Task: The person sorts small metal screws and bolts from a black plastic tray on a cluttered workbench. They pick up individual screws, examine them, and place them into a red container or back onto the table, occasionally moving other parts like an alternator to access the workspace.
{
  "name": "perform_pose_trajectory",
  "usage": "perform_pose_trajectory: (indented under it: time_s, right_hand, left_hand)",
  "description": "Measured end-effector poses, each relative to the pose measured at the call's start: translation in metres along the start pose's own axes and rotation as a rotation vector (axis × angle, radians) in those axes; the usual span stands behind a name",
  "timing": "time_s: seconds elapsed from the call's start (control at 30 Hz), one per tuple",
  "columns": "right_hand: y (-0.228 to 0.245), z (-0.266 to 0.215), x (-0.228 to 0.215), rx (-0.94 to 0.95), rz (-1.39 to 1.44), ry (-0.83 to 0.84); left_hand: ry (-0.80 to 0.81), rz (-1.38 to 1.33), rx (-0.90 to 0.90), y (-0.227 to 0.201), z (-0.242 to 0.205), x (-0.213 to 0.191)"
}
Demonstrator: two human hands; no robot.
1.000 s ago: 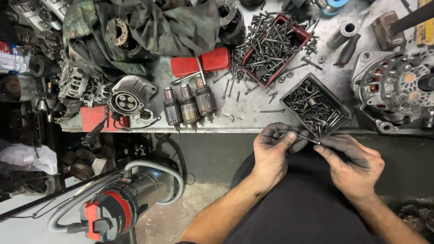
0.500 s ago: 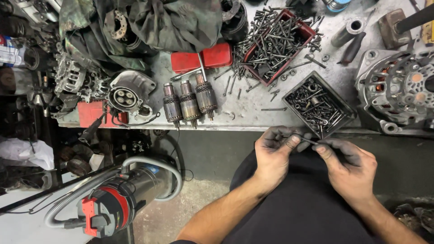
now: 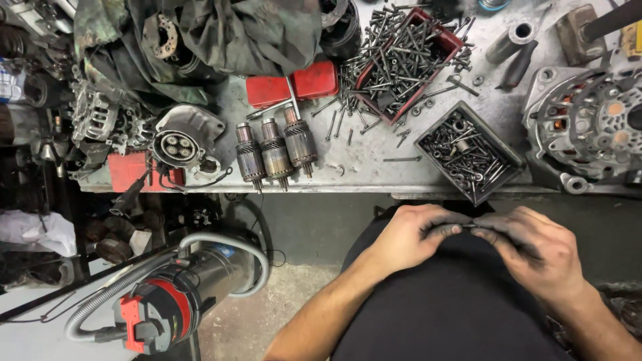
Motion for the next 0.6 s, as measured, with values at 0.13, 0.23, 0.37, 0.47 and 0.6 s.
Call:
perform_pose_trajectory:
  time_s: [0.13, 0.23, 0.37, 0.47, 0.6]
  right_hand:
    - [-0.006, -0.009, 0.002, -0.091, -0.11, 0.012]
    - [-0.006, -0.015, 0.003, -0.115, -0.181, 0.01]
    - [-0.003, -0.017, 0.004, -0.075, -0.228, 0.01]
    - [0.002, -0.017, 0.005, -0.015, -0.209, -0.033]
    - [0.011, -0.012, 0.004, -0.036, -0.214, -0.052]
  left_hand:
    - [0.018, 0.241, 0.108, 0.003, -0.002, 0.005]
    - [-0.004, 0.294, 0.185, -0.005, -0.007, 0.005]
    - [-0.017, 0.377, 0.271, -0.016, -0.009, 0.004]
    - [-0.058, 0.382, 0.292, -0.019, -0.011, 0.005]
    - [-0.111, 0.502, 0.37, -0.026, -0.014, 0.008]
Point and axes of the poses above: each hand's wrist, its own z-axis towards the middle knuckle, its own x-axis out of the palm, y = z × x, the point moved 5 cm from there along z, towards the middle knuckle, and after that the axes turned 2 degrees about -z, right-handed, at the moved point
